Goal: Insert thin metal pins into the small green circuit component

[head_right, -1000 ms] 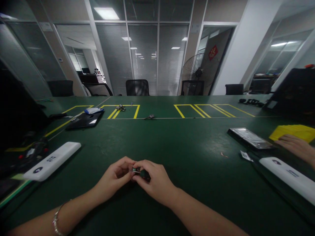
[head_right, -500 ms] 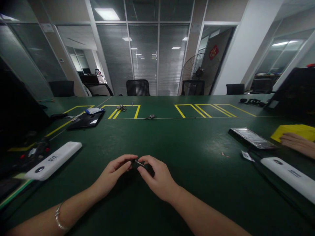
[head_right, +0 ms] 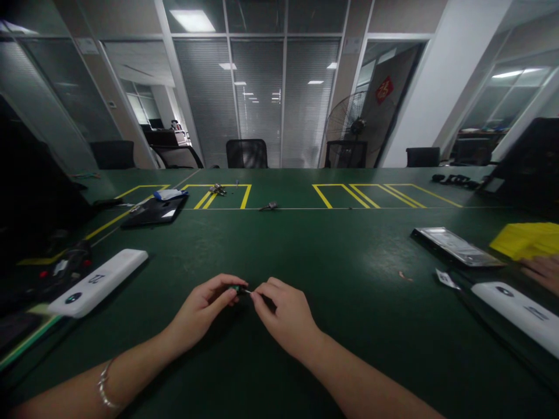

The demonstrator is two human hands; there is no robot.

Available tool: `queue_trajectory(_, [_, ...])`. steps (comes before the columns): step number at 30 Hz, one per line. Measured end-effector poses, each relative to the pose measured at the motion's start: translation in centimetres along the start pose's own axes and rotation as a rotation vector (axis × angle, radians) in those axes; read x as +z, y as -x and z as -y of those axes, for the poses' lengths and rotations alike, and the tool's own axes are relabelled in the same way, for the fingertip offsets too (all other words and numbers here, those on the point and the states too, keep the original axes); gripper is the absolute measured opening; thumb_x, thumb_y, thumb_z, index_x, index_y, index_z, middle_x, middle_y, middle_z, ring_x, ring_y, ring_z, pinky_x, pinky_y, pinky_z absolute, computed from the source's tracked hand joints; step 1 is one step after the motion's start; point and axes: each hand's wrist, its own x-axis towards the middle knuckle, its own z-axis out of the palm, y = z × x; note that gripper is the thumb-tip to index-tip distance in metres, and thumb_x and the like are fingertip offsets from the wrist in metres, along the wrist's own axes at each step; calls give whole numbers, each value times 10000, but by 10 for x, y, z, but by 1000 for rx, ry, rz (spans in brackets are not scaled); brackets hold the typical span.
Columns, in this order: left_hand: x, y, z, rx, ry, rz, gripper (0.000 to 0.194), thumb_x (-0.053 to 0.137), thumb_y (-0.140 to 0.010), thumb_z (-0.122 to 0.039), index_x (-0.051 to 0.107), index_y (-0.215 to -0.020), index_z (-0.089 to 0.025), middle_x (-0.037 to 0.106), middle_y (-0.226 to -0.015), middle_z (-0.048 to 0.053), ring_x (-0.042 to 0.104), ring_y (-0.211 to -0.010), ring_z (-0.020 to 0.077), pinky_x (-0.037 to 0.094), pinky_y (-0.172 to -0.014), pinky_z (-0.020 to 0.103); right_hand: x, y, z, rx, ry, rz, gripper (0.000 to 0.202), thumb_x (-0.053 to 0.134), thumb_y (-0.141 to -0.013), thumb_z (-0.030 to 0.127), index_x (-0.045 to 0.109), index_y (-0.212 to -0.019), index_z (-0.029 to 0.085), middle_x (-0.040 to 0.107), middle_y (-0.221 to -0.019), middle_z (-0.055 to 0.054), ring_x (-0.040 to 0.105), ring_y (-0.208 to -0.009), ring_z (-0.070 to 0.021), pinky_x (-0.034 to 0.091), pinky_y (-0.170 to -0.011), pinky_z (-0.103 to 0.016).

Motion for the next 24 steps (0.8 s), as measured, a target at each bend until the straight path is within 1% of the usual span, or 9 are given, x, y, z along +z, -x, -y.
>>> queue_trajectory(5, [0, 0, -2, 26, -76, 7, 238, 606, -843, -233, 657, -1075, -209, 658, -1038, 61, 606, -917, 215, 492, -821, 341, 0, 1, 0, 4, 12, -7, 204, 474, -936, 265, 659, -862, 220, 610, -786, -12, 577, -690, -148, 420, -602, -262])
queue_trajectory(12, [0, 2, 0, 120, -233, -45, 201, 588, -863, -244, 688, -1037, -242, 662, -1029, 55, 609, -902, 211, 487, -817, 335, 0, 0, 1, -3, 83, 2, 193, 489, -925, 264, 661, -848, 223, 594, -755, -5, 561, -655, -138, 403, -584, -252])
queue_trajectory(15, [0, 3, -2, 142, -268, -44, 204, 588, -864, -247, 696, -1038, -247, 669, -1022, 58, 610, -913, 216, 487, -805, 328, 0, 0, 1, -1, 81, 4, 194, 490, -922, 262, 664, -846, 222, 595, -750, -4, 557, -650, -136, 404, -576, -250])
queue_trajectory(20, [-1, 2, -3, 109, -209, -28, 202, 616, -850, -235, 711, -1027, -248, 680, -1010, 53, 624, -891, 213, 485, -764, 308, 0, 1, -1, -11, 14, 24, 202, 485, -932, 277, 662, -852, 222, 609, -771, -4, 568, -676, -141, 417, -588, -257])
queue_trajectory(24, [0, 1, -4, 86, -139, -16, 194, 633, -834, -203, 726, -1003, -225, 680, -971, 57, 631, -885, 211, 479, -771, 304, -1, 0, -1, -4, -11, 42, 204, 484, -938, 278, 660, -853, 220, 612, -775, 1, 570, -679, -139, 409, -584, -253])
